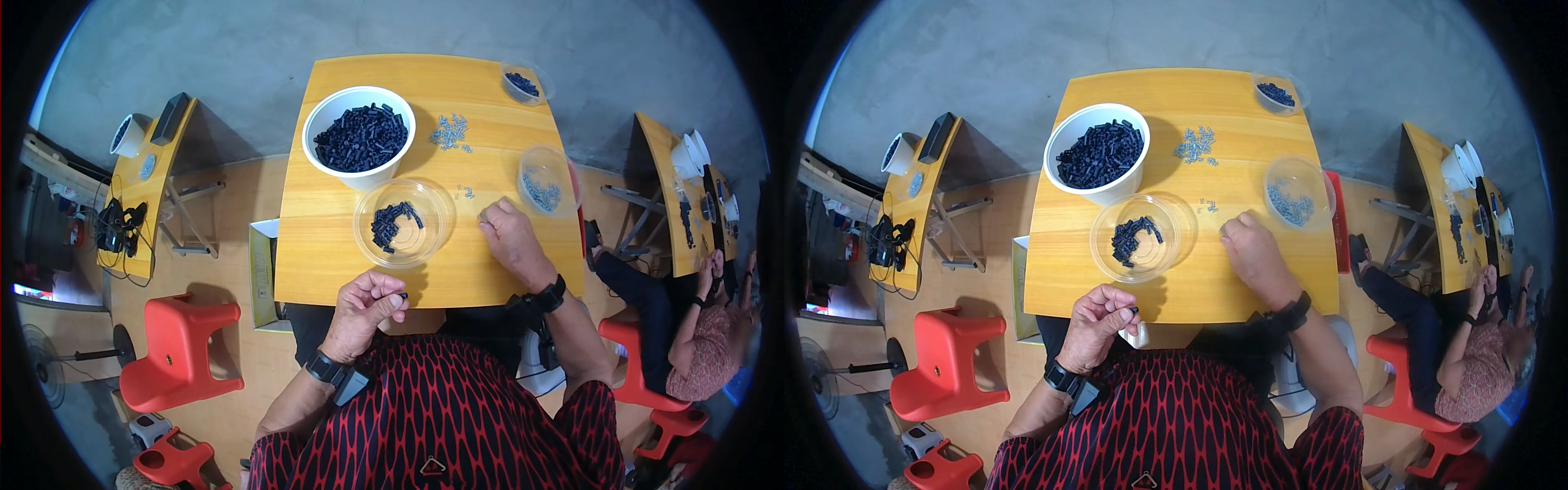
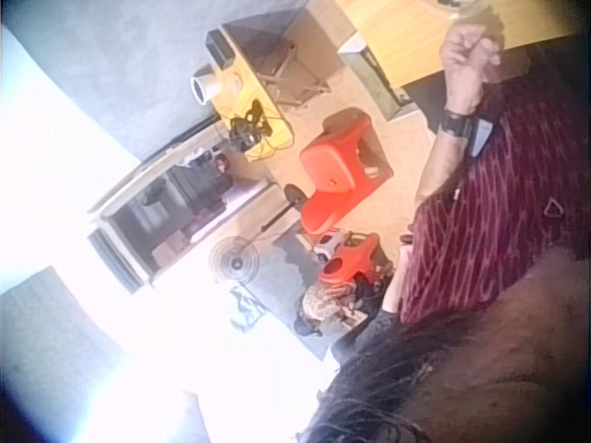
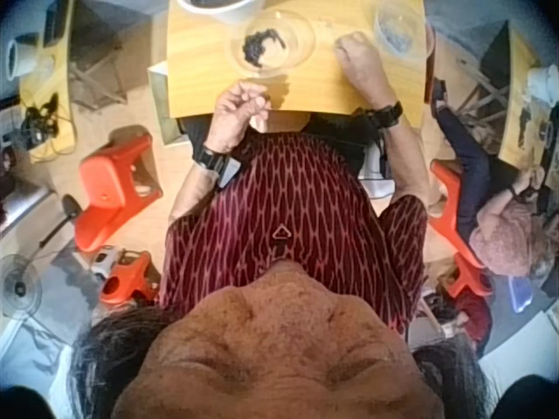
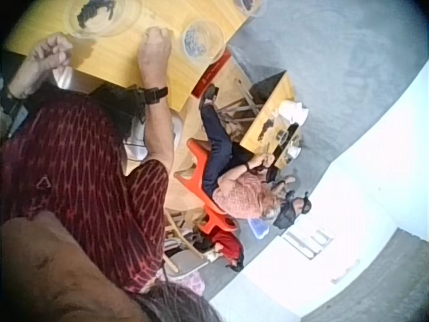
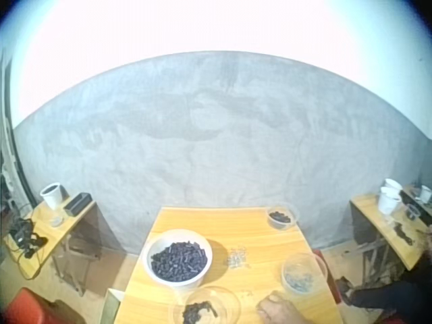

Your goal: Manually fitting small black plastic parts onto light blue plastic bases for assembly.

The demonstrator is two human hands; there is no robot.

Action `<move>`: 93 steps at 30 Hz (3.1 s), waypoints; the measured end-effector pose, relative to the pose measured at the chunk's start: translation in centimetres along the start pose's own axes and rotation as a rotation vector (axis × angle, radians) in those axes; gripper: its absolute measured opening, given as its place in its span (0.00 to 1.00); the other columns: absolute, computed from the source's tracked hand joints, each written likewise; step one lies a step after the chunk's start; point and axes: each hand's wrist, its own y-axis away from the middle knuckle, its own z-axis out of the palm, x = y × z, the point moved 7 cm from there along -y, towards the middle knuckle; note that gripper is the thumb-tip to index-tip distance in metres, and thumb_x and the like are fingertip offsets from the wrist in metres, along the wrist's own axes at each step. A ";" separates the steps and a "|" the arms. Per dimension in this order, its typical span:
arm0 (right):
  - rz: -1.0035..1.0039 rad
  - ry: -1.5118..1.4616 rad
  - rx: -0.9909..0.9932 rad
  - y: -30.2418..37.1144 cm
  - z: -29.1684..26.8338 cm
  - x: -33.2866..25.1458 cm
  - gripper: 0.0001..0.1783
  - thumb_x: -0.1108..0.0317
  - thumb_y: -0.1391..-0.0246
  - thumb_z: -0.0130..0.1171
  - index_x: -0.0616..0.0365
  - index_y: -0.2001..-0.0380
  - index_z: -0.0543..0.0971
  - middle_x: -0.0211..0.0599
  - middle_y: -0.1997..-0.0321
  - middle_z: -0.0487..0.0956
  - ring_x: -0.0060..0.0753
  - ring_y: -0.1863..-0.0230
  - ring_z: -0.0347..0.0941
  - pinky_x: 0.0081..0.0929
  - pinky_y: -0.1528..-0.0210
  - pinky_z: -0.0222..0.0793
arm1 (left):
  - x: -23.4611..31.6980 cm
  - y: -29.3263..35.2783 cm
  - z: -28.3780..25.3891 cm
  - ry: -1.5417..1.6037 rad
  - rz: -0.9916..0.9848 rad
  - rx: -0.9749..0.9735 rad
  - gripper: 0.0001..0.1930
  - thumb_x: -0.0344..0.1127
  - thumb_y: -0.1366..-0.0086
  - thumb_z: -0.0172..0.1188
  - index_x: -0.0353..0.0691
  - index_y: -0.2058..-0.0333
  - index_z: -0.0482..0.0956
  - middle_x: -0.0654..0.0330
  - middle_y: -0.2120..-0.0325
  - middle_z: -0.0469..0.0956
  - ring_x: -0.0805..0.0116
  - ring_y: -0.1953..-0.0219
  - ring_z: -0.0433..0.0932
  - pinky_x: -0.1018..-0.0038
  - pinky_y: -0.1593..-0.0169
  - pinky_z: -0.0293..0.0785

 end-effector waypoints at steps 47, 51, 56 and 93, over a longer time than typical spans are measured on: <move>0.095 -0.802 -0.175 2.2 4.4 -11.7 0.05 0.73 0.36 0.56 0.64 0.62 0.74 0.36 0.62 0.78 0.24 0.63 0.78 0.24 0.60 0.76 | 0.7 0.0 1.8 0.262 0.000 -0.018 0.06 0.25 0.32 0.59 0.34 0.58 0.77 0.53 0.65 0.82 0.66 0.67 0.84 0.72 0.59 0.85; 0.054 -0.707 -0.154 2.4 4.0 -12.1 0.05 0.73 0.37 0.56 0.64 0.62 0.73 0.39 0.62 0.78 0.27 0.63 0.78 0.26 0.61 0.76 | 0.6 0.2 1.9 0.230 -0.022 -0.017 0.05 0.24 0.32 0.58 0.34 0.58 0.77 0.53 0.65 0.83 0.65 0.68 0.85 0.72 0.60 0.85; -0.032 -0.641 -0.130 2.2 3.3 -12.4 0.04 0.75 0.38 0.57 0.64 0.63 0.74 0.41 0.61 0.78 0.31 0.64 0.79 0.27 0.61 0.76 | 0.7 0.2 2.4 0.269 -0.023 -0.043 0.04 0.25 0.32 0.58 0.35 0.59 0.77 0.53 0.65 0.83 0.66 0.68 0.85 0.71 0.61 0.85; -0.291 -0.050 -0.113 -5.3 1.0 -11.5 0.04 0.78 0.49 0.56 0.63 0.70 0.79 0.45 0.70 0.77 0.47 0.68 0.77 0.39 0.68 0.70 | 1.0 -0.1 -2.1 0.041 0.175 0.127 0.06 0.24 0.33 0.60 0.33 0.58 0.77 0.58 0.70 0.81 0.71 0.72 0.81 0.73 0.65 0.84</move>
